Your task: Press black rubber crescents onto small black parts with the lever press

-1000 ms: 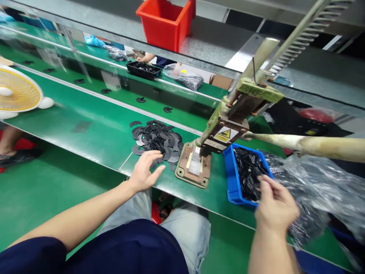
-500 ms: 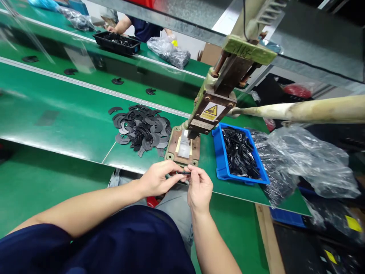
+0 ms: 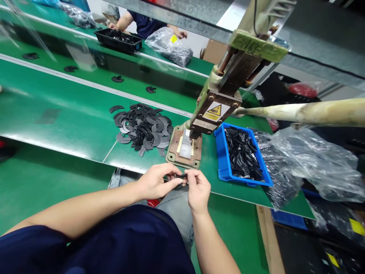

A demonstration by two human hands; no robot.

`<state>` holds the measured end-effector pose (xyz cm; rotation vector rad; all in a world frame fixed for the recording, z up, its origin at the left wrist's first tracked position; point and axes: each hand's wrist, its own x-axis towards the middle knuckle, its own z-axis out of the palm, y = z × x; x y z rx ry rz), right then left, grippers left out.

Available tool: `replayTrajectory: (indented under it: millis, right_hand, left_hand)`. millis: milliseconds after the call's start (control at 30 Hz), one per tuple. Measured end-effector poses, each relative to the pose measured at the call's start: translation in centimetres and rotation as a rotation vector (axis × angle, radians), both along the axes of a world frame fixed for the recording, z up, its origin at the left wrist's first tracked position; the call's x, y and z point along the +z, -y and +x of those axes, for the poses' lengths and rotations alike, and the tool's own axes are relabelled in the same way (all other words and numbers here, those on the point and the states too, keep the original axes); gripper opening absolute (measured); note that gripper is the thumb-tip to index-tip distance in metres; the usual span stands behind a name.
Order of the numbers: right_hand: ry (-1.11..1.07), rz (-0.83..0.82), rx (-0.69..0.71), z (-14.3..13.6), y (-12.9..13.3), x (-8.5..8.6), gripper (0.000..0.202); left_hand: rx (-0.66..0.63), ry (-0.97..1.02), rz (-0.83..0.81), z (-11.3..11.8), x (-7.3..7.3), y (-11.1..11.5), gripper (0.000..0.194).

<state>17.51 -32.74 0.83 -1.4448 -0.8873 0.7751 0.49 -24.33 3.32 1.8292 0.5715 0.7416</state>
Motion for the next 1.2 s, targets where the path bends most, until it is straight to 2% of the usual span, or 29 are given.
replayTrajectory:
  millis: [133, 200, 300, 400, 500, 600, 667, 767, 833, 867, 967, 1000, 1067, 1133, 1200]
  right_hand:
    - [0.118, 0.002, 0.147, 1.1, 0.0, 1.4, 0.021]
    - [0.207, 0.02, 0.241, 1.5, -0.1, 2.1, 0.018]
    - [0.358, 0.078, 0.338, 1.6, -0.2, 2.9, 0.017]
    - [0.443, 0.135, 0.365, 1.7, -0.1, 3.4, 0.015]
    - [0.494, 0.156, 0.288, 3.1, -0.4, 4.1, 0.024]
    - [0.469, 0.251, -0.013, 6.1, -1.6, 6.1, 0.026]
    - [0.454, 0.432, -0.208, 8.5, -2.7, 8.9, 0.032]
    - [0.525, 0.764, -0.331, 11.3, -4.2, 15.0, 0.054]
    - [0.59, 0.889, -0.242, 12.0, -4.8, 19.3, 0.067]
    - [0.596, 0.895, -0.172, 12.1, -5.0, 21.2, 0.073]
    - [0.579, 0.783, 0.104, 12.0, -5.7, 25.3, 0.078]
    - [0.586, 0.739, 0.201, 11.9, -6.1, 26.0, 0.074]
    - [0.628, 0.69, 0.341, 12.0, -6.8, 26.6, 0.053]
    - [0.654, 0.691, 0.385, 12.0, -7.3, 26.5, 0.027]
    - [0.651, 0.701, 0.372, 11.9, -7.4, 26.0, 0.023]
  left_hand:
    - [-0.092, 0.052, -0.56, 0.5, 0.0, -0.6, 0.028]
    - [-0.173, 0.084, -0.769, 0.7, -0.2, -0.9, 0.035]
    - [-0.27, 0.128, -0.975, 0.7, -0.2, -0.9, 0.044]
    - [-0.298, 0.196, -1.01, 0.9, -0.3, -0.9, 0.045]
    - [-0.242, 0.21, -0.818, 1.6, -0.7, -2.4, 0.047]
    - [-0.059, 0.186, -0.524, 2.6, -1.5, -5.8, 0.035]
    - [0.076, 0.126, -0.308, 3.3, -1.9, -8.5, 0.026]
    - [0.17, -0.039, 0.077, 4.5, -2.2, -12.0, 0.019]
    - [0.138, -0.148, 0.315, 5.2, -2.1, -13.5, 0.016]
    - [0.11, -0.195, 0.408, 5.6, -2.1, -14.0, 0.016]
    - [0.026, -0.296, 0.595, 6.5, -2.0, -14.7, 0.018]
    - [0.003, -0.309, 0.633, 6.8, -2.0, -14.9, 0.019]
    - [-0.032, -0.316, 0.68, 7.1, -2.0, -15.1, 0.022]
    - [-0.053, -0.319, 0.703, 7.2, -2.0, -15.3, 0.024]
    - [-0.062, -0.335, 0.709, 7.2, -1.9, -15.4, 0.025]
